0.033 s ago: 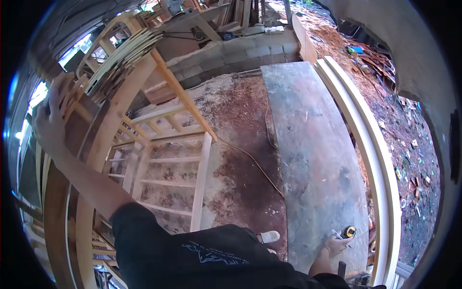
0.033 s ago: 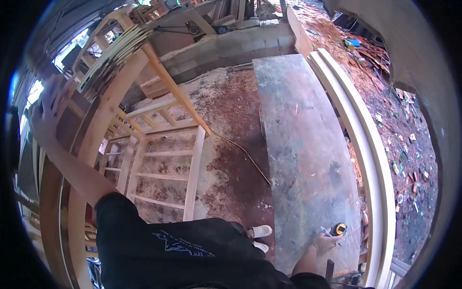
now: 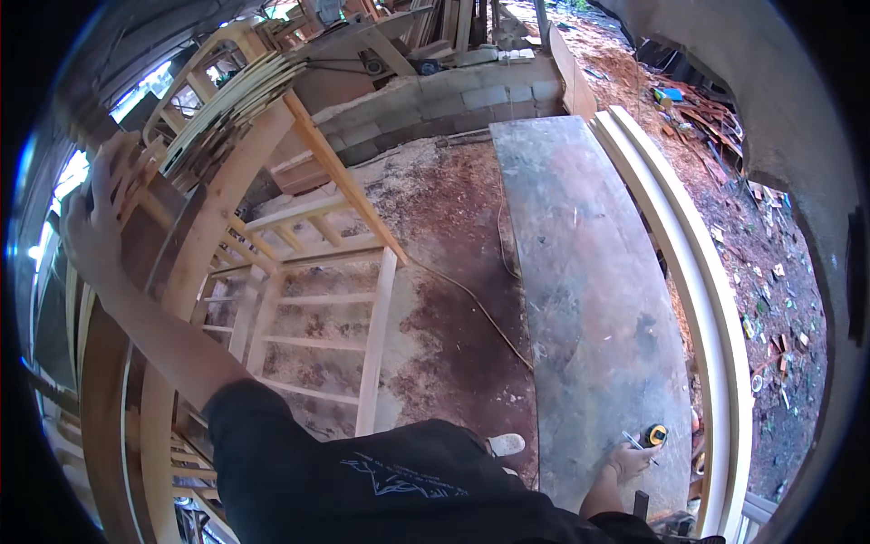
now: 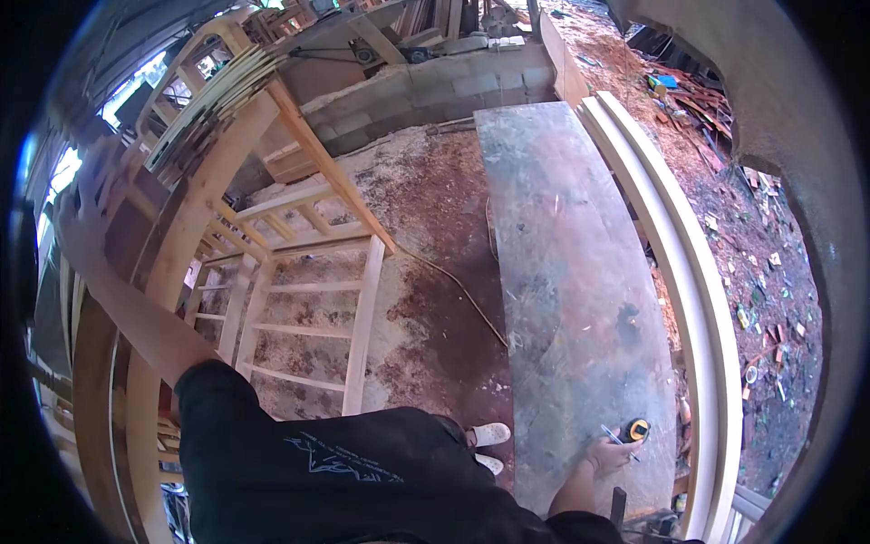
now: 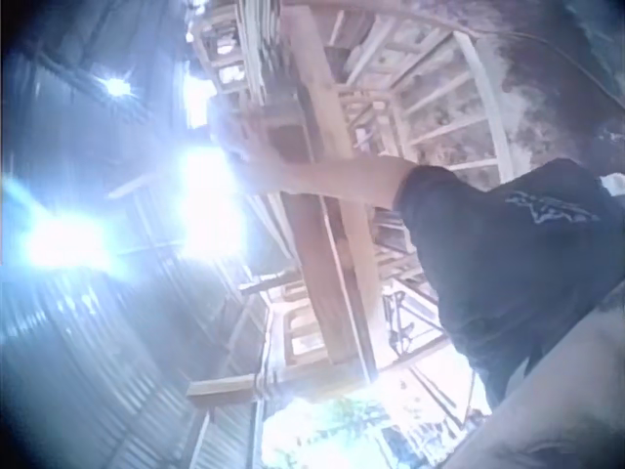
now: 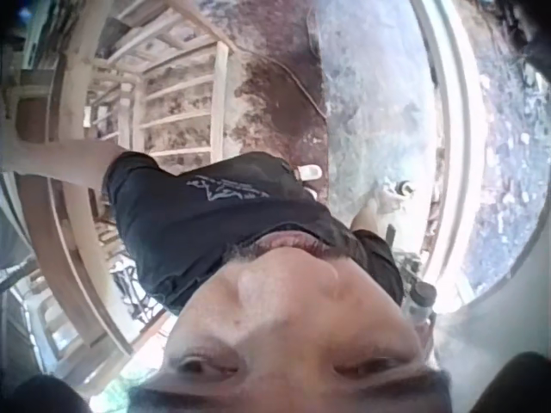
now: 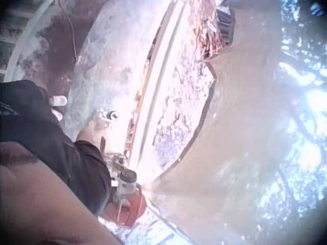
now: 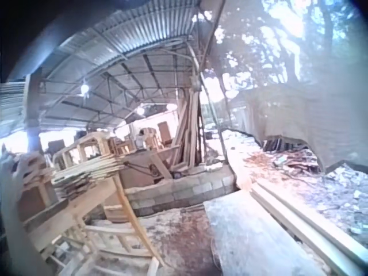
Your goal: The person measures wood with a tape measure, marks it with a pencil, and cuts it using a miter saw.
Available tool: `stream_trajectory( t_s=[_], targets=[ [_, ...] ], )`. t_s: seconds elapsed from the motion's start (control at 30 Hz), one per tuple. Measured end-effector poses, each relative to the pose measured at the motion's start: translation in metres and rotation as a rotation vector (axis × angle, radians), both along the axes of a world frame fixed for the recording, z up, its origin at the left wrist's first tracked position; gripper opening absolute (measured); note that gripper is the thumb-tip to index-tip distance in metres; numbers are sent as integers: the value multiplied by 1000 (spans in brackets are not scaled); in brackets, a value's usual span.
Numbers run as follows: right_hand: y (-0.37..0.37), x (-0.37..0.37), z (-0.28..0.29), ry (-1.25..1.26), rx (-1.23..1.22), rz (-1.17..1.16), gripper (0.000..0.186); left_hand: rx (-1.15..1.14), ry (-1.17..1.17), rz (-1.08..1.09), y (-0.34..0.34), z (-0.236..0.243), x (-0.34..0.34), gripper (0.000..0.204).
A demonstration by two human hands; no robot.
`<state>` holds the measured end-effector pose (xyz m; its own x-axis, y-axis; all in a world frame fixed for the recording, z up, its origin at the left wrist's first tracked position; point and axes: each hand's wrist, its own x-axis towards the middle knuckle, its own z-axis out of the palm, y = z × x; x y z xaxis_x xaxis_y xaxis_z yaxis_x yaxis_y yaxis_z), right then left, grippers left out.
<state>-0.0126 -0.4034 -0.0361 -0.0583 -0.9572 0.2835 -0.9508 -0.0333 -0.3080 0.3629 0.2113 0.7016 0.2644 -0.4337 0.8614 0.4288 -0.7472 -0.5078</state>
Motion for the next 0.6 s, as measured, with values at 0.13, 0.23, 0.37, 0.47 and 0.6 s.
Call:
stream_trajectory(
  t_s=[0.13, 0.23, 0.37, 0.47, 0.6],
  targets=[
    [-8, -10, -31, -44, -110, 17, 75, 70, -18, -2, 13, -1, 11, 47],
    [-2, -8, -26, -84, -111, 48, 76, 89, -11, 17, 30, 1, 16, 39],
    [2, -6, -15, -115, -41, 38, 77, 136, -30, 45, 57, -1, 28, 32],
    [6, -6, -9, -133, -40, 8, 77, 246, -94, 48, 73, 10, 59, 30],
    [6, -3, 12, -310, 112, 23, 74, 522, -421, 111, 91, 30, 121, 34]
  ],
)
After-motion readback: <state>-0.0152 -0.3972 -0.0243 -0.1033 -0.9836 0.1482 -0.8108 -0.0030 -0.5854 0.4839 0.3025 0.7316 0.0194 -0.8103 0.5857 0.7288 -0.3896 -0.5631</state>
